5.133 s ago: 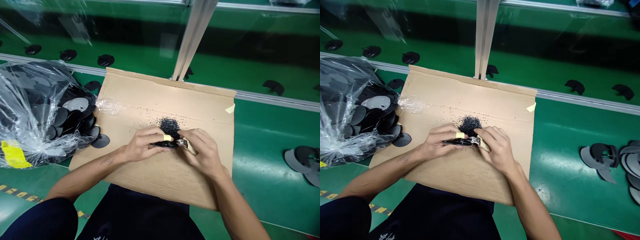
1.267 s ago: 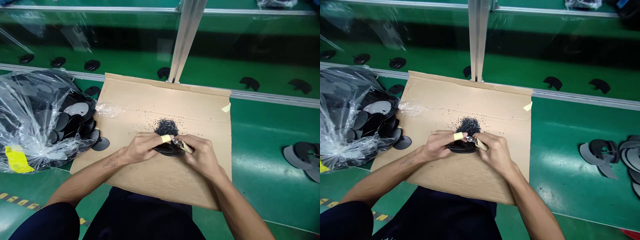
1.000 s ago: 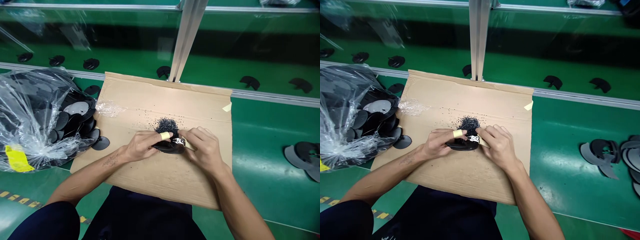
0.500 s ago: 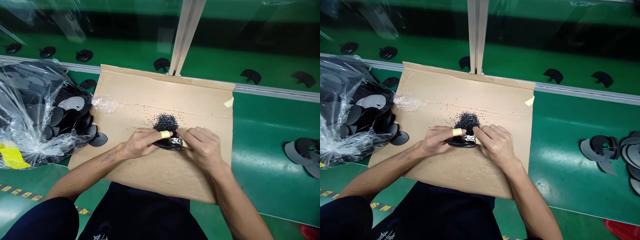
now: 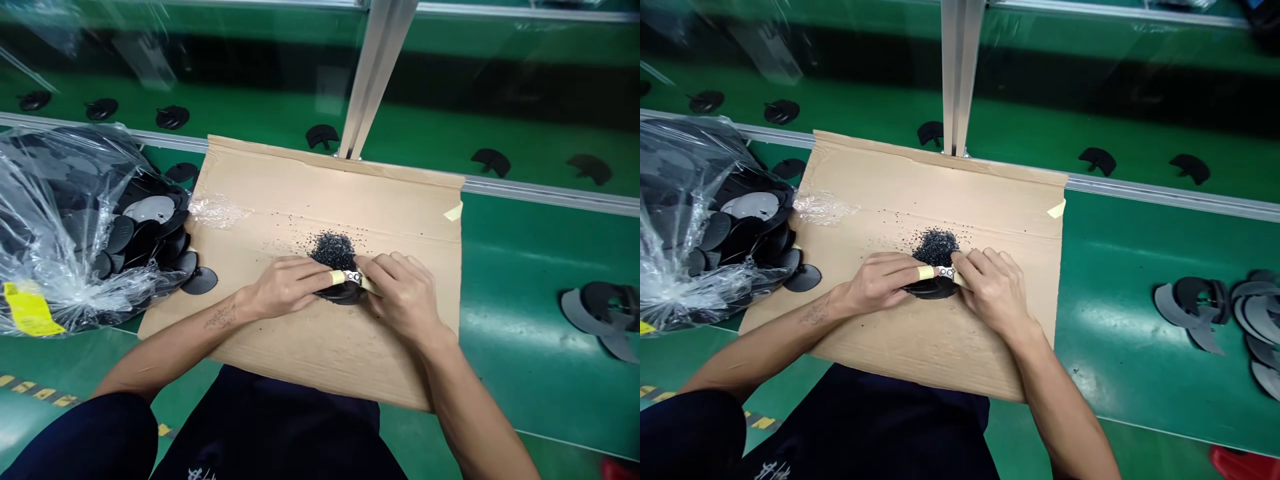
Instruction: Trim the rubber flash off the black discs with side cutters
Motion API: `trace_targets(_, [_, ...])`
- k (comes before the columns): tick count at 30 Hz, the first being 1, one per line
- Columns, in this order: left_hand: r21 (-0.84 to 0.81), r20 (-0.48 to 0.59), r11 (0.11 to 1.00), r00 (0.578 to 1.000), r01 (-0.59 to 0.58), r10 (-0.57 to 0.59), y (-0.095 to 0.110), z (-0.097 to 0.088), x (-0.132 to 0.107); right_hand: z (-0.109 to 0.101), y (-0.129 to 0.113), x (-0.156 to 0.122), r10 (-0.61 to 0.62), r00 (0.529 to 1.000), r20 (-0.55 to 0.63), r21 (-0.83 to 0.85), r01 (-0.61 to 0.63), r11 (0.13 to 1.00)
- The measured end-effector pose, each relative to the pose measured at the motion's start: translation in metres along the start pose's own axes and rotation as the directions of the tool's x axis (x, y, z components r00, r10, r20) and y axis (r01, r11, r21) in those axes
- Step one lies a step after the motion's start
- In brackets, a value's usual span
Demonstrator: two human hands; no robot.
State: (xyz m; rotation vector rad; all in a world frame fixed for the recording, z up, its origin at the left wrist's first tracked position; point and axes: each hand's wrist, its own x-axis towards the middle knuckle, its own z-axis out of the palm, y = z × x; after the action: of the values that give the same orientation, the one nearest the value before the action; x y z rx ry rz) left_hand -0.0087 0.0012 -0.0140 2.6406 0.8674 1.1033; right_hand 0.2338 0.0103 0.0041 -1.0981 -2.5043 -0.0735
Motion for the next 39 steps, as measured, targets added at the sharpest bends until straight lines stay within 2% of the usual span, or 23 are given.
trace_targets(3, [0.064,-0.045,0.998,0.999,0.012,-0.009,-0.001,0.0,0.001,0.001,0.005,0.0,0.065,0.998,-0.002,0.117,-0.064,0.991])
trace_targets(5, [0.068,-0.084,0.997,0.996,0.029,-0.023,-0.002,0.0,0.002,0.0,0.007,0.001,0.093,0.995,-0.026,0.286,-0.082,0.955])
trace_targets(7, [0.057,-0.113,0.998,0.993,0.037,-0.03,-0.002,0.0,0.004,-0.002,0.006,0.003,0.09,0.994,-0.06,0.47,-0.051,0.881])
trace_targets(9, [0.031,-0.128,0.999,0.991,0.043,-0.039,0.0,0.0,0.006,-0.003,0.002,0.004,0.068,0.992,-0.104,0.575,0.005,0.818])
trace_targets(11, [-0.032,-0.128,0.997,0.989,0.067,-0.071,0.002,0.0,0.007,-0.002,-0.003,0.005,0.033,0.988,-0.151,0.563,0.059,0.824])
trace_targets(15, [-0.208,-0.111,0.967,0.979,0.144,-0.17,0.005,0.0,0.008,0.001,-0.009,0.005,-0.029,0.979,-0.202,0.424,0.114,0.898])
trace_targets(19, [-0.32,-0.123,0.927,0.962,0.195,-0.245,0.007,-0.004,0.011,0.002,-0.009,0.005,-0.038,0.964,-0.263,0.4,0.145,0.905])
trace_targets(22, [-0.362,-0.113,0.912,0.962,0.193,-0.248,0.007,-0.012,0.014,0.0,-0.008,0.005,-0.029,0.953,-0.301,0.406,0.155,0.9])
trace_targets(25, [-0.381,-0.002,0.895,0.967,0.234,-0.254,0.006,-0.023,0.019,-0.003,-0.008,0.004,-0.031,0.943,-0.332,0.383,0.164,0.909])
trace_targets(28, [-0.322,0.22,0.892,0.941,0.317,-0.256,0.004,-0.035,0.031,-0.002,-0.007,0.003,-0.08,0.937,-0.34,0.303,0.189,0.934])
trace_targets(30, [-0.257,0.363,0.919,0.911,0.299,-0.195,-0.002,-0.044,0.043,0.0,-0.006,0.003,-0.101,0.938,-0.33,0.258,0.193,0.947])
trace_targets(32, [-0.201,0.439,0.953,0.89,0.228,-0.12,-0.015,-0.054,0.057,0.003,-0.004,0.002,-0.088,0.936,-0.341,0.233,0.175,0.957])
trace_targets(35, [-0.067,0.415,0.987,0.904,0.146,-0.105,-0.056,-0.072,0.079,0.005,0.0,0.001,-0.051,0.928,-0.37,0.194,0.131,0.972])
trace_targets(37, [0.11,0.361,0.976,0.907,0.188,-0.215,-0.097,-0.083,0.094,0.004,0.003,-0.001,-0.025,0.929,-0.371,0.179,0.097,0.979])
trace_targets(38, [0.225,0.327,0.944,0.894,0.242,-0.307,-0.119,-0.087,0.101,0.004,0.004,-0.001,-0.012,0.93,-0.367,0.179,0.083,0.98])
trace_targets(39, [0.342,0.267,0.878,0.861,0.335,-0.432,-0.141,-0.09,0.108,0.003,0.004,-0.002,0.0,0.932,-0.361,0.182,0.07,0.981])
